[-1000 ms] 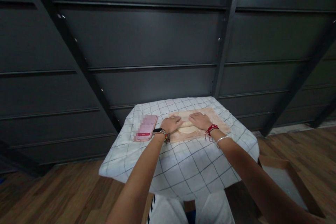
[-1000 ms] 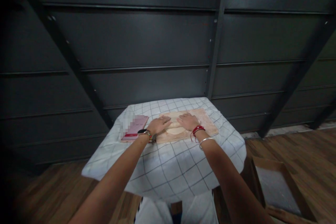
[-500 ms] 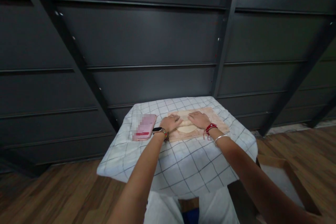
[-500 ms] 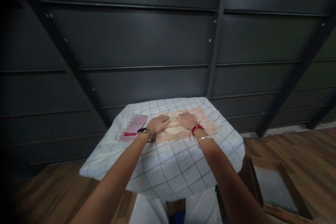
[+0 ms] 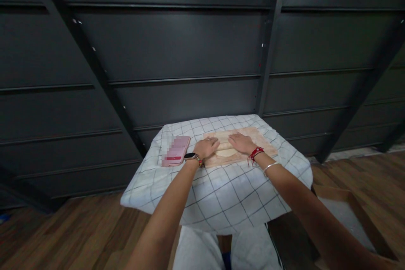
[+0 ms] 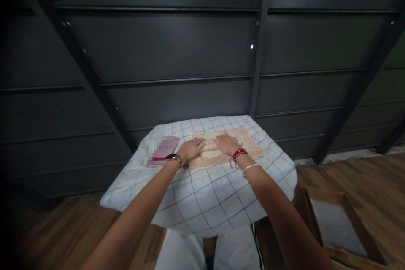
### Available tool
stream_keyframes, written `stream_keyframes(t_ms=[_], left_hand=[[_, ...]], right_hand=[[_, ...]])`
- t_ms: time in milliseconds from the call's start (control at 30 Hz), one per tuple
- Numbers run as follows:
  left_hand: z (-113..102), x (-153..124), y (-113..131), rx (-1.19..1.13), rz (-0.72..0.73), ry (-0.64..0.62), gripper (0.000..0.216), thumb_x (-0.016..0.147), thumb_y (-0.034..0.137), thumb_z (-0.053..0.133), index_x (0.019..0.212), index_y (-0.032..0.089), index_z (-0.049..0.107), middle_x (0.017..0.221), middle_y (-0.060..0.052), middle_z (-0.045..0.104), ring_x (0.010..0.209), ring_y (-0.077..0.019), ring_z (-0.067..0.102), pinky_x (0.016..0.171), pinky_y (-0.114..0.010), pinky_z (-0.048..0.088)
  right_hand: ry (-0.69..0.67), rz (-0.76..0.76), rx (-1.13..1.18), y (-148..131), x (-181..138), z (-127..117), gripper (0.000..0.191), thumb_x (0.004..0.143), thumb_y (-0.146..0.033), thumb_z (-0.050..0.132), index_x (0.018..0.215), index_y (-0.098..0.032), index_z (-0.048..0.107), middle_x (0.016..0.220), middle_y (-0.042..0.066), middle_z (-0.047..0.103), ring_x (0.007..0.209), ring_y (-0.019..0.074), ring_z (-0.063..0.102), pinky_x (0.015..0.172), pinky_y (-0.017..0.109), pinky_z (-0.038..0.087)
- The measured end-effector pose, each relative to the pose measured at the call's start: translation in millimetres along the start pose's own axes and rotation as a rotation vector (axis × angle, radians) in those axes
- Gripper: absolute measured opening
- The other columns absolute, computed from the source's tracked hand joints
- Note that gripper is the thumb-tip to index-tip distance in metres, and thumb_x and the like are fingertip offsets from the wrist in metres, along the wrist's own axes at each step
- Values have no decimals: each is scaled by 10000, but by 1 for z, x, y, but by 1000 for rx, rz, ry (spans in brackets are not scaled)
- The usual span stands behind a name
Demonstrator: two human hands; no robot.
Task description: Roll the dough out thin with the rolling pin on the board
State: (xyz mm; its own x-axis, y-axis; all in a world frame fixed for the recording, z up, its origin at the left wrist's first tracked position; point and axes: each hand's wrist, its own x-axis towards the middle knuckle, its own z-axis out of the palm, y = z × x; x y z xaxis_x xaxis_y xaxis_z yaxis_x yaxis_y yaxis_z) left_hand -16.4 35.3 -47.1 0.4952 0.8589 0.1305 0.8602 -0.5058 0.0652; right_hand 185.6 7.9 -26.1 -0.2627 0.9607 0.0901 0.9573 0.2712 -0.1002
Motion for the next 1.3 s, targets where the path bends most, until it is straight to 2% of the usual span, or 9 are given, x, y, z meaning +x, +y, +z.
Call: stream_keyframes(t_ms=[133,267,400,600,733,900,1033,1167,1300], left_hand=[[-3,-21,9,5,-1,-19,535,986,489,200,1368,213,452,1351,-84,534,1251,-242,481,975,-352,401],[-2,-36,15,76,57,51,515,998,429,209,1400,182,416,1411,-91,472,1344,-241,361,1055,-362,323],[-5,-26,17,89,-4,66,496,1009,403,178,1357,200,467,1408,-63,477,1330,-245,375,1034,-371,346],[-8,-9,23,121,-211,101,493,1010,334,167,1146,141,600,1144,-132,637,1088,-262,580,874,-360,447],[-8,-29,33,146,-163,79,442,1006,323,206,1111,136,592,1042,-133,652,1005,-254,608,849,-359,453],[-1,-53,41,152,-70,193,373,998,303,270,1155,139,566,1249,-132,571,1204,-247,481,1024,-378,343],[1,-34,33,132,-101,174,402,1002,316,244,1192,146,554,1329,-124,525,1245,-258,449,1003,-398,367],[-7,-4,24,140,-207,92,439,1002,268,201,1135,133,598,1269,-120,572,1208,-250,491,928,-356,426],[-9,-7,26,158,-188,67,460,1001,254,179,1123,135,606,1205,-110,611,1118,-246,553,858,-351,458]], right_hand=[[55,-3,-37,-1,-23,12,570,976,-450,172,1359,-151,471,1331,151,543,1214,284,498,958,462,393],[113,-50,-73,0,-36,21,595,967,-471,209,1422,-133,390,1465,162,381,1351,304,325,1035,513,294],[52,-34,-31,3,-18,17,580,970,-473,179,1414,-181,413,1493,105,352,1372,296,281,1040,532,284],[48,2,-6,3,8,11,557,982,-440,149,1386,-202,450,1470,69,400,1357,262,313,1034,523,307],[95,-45,-25,-2,-20,17,560,978,-431,187,1385,-144,443,1437,118,438,1327,252,367,1033,462,325],[155,-108,-87,-5,-52,23,590,968,-450,215,1386,-102,444,1483,157,349,1375,300,277,1051,489,283],[75,-94,-48,1,-28,18,590,972,-448,188,1413,-132,420,1503,130,322,1391,292,247,1062,522,260],[15,-33,9,4,9,10,555,981,-438,160,1388,-203,456,1503,73,339,1385,268,267,1057,553,260],[64,-33,5,0,4,11,522,988,-397,177,1285,-178,546,1390,109,495,1307,248,402,1018,469,343]])
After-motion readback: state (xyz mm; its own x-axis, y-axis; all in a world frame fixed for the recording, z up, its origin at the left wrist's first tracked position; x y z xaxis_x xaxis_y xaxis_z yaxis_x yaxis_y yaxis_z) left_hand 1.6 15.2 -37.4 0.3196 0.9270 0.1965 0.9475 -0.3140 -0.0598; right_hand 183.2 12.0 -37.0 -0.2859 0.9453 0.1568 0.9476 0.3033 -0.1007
